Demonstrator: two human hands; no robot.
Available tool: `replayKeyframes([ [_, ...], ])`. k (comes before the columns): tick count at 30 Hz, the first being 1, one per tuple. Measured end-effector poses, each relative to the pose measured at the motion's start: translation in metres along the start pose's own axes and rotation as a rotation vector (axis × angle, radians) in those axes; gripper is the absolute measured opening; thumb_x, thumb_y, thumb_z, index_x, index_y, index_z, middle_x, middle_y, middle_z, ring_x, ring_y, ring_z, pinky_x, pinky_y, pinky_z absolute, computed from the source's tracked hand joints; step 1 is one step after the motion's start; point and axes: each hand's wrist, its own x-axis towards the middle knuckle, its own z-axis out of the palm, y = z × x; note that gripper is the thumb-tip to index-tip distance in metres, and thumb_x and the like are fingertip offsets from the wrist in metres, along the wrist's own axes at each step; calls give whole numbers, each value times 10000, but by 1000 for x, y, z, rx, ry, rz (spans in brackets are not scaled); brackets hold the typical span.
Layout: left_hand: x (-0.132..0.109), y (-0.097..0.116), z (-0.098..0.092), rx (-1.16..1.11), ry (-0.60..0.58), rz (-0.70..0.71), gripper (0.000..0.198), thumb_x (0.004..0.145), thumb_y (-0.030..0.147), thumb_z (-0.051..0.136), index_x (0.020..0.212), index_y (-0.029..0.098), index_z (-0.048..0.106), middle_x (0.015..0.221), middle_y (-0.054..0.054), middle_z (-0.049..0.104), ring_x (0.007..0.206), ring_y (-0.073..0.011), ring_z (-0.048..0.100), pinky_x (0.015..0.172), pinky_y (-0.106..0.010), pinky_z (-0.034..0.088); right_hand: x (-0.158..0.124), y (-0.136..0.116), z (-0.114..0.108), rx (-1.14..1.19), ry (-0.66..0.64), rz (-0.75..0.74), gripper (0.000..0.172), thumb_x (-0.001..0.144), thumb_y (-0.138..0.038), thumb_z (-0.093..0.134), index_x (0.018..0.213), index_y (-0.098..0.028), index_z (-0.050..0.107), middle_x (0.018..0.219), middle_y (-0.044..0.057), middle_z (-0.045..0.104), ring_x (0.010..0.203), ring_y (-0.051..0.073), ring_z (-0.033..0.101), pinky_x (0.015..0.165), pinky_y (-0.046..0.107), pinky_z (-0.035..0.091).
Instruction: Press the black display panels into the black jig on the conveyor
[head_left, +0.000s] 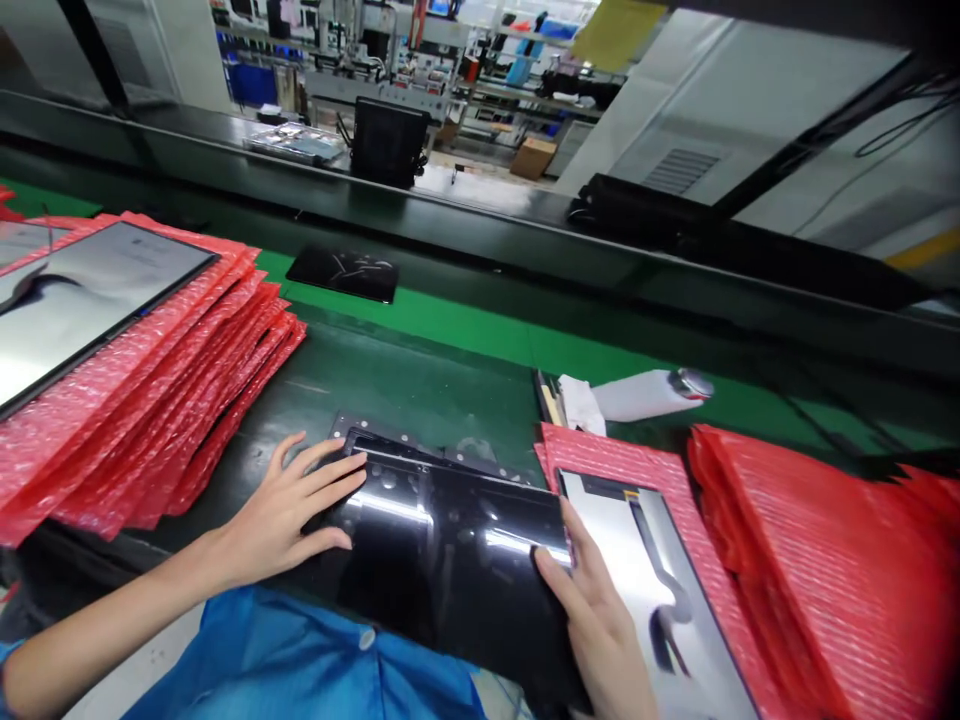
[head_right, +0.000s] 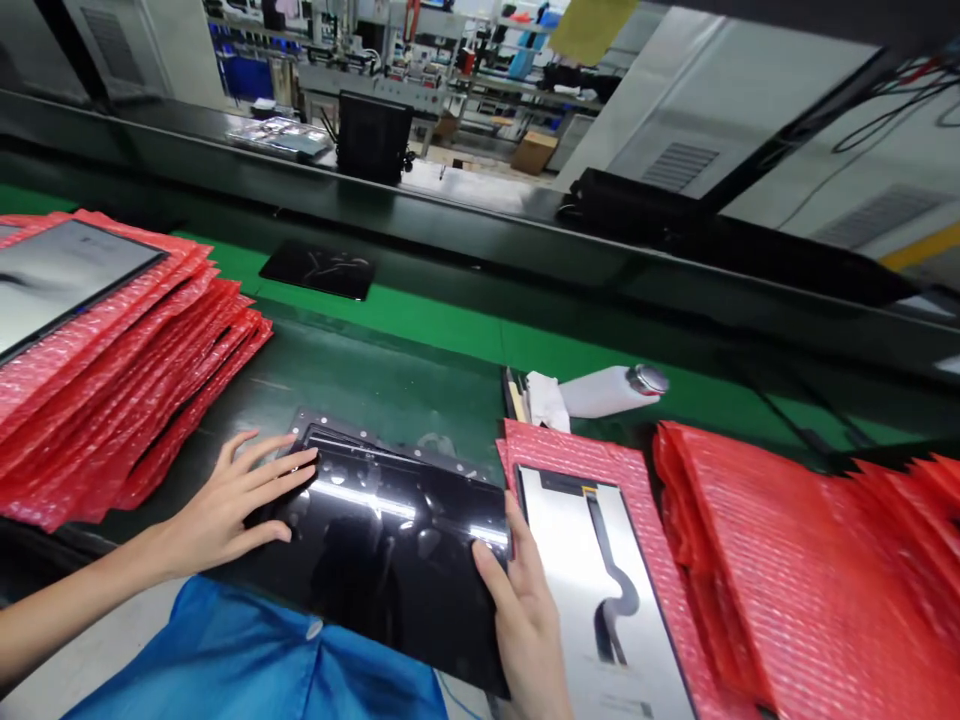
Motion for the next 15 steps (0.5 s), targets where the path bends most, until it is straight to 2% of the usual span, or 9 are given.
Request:
replayKeyframes([
  [6, -3, -15, 13, -54, -9, -54, 642, 941, 534, 518, 1501, 275, 338, 1504, -82, 462, 1440, -284, 325, 1171, -573, 78, 11, -7, 17, -31, -47, 61, 798, 786, -521, 704, 1489, -286, 409, 1586, -2, 329, 1486, 260, 208, 1199, 427, 229],
  [11, -3, -17, 17, -109, -5, -74, 617, 944, 514, 523, 1491, 278, 361, 1497, -84, 470, 1449, -282, 318, 1173, -578, 87, 10, -6, 20, -58, -29, 69, 785, 797, -521, 696, 1490, -295, 403, 1592, -14, 315, 1495, 254, 174, 1214, 450, 158],
  [15, -2, -18, 19, -123, -2, -76, 607, 947, 499, 524, 1489, 275, 367, 1489, -97, 478, 1443, -289, 328, 1167, -587, 108, 12, -1, 21, -42, 0, 82, 807, 768, -534, 713, 1478, -278, 426, 1577, 5, 348, 1483, 271, 215, 1206, 452, 198],
])
